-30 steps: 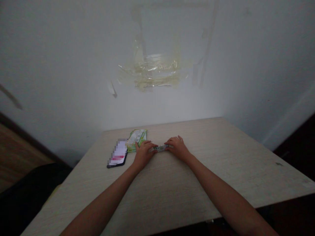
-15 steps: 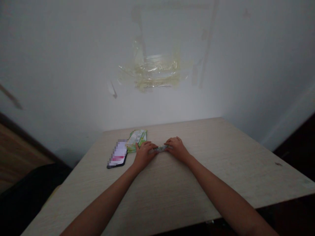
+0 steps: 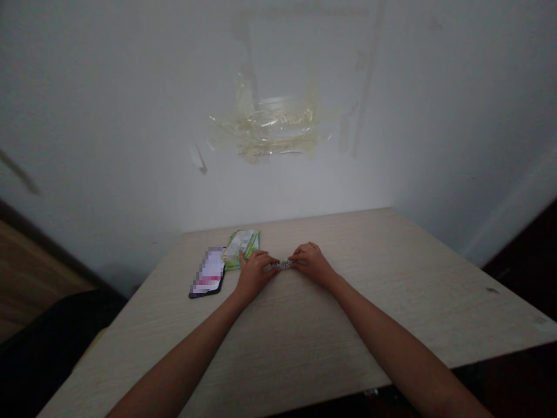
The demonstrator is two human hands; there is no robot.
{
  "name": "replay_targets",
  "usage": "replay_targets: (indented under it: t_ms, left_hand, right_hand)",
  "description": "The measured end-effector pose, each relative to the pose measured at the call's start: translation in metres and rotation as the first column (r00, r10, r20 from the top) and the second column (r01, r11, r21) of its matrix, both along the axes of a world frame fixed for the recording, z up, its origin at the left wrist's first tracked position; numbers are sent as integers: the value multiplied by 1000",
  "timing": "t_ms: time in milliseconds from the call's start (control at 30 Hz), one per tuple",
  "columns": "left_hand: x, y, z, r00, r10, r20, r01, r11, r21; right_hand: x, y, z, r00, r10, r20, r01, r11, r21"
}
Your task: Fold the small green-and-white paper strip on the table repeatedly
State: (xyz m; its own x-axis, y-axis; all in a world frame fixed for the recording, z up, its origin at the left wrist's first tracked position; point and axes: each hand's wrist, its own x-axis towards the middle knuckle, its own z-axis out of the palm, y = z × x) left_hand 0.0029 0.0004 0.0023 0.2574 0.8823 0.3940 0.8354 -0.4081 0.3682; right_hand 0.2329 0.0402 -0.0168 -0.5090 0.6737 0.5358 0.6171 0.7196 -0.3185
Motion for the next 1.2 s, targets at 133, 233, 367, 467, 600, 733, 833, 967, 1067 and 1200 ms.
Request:
replay_targets:
  t_ms: [133,233,367,467,600,733,833,967,1067,1200]
  left_hand:
    - [0,-1,1,1000,0,-23,0,1000,-8]
    - [0,-1,2,999,-14,-36,14,1000,-7]
    - [-1,-2,2,998,-20,-59,21,1000,7]
    - [-1,-3,2,998,-13,-63,14,1000,11]
    - [-2,-2,1,999,-16,-35,16,1000,11]
    - [-4,0,-1,1000,-19,-11,19,1000,-6]
    - [-4,1,-3,1000,-11,-9,11,1000,-14]
    - [-4,0,-2,1000,-19,-15,19,1000,-1]
    - [-3,0,0,1000,-21,-20,21,1000,-5]
    - [-2,-1,2,1000,-19,-22,18,999,-28]
  right_hand:
    - [0,-1,0,999,-30,20,30,1000,5]
    - [1,-2,0,999,-31,29,31,1000,-1]
    - [4,0,-2,998,-10,55,12,1000,-26]
    - [4,1,-3,998,-9,60,11,999,-32]
    - [3,-2,-2,998,-14,53,15,1000,-23]
    - [2,-7,1,999,-9,41,10,999,-34]
    - [2,-7,2,1000,-1,31,2,1000,-30]
    - [3,-5,2,1000,-6,30,7,999,-32]
    - [2,-6,2,999,-10,38,12,999,-38]
    - [1,-7,5,998,-14,66,17,999,-39]
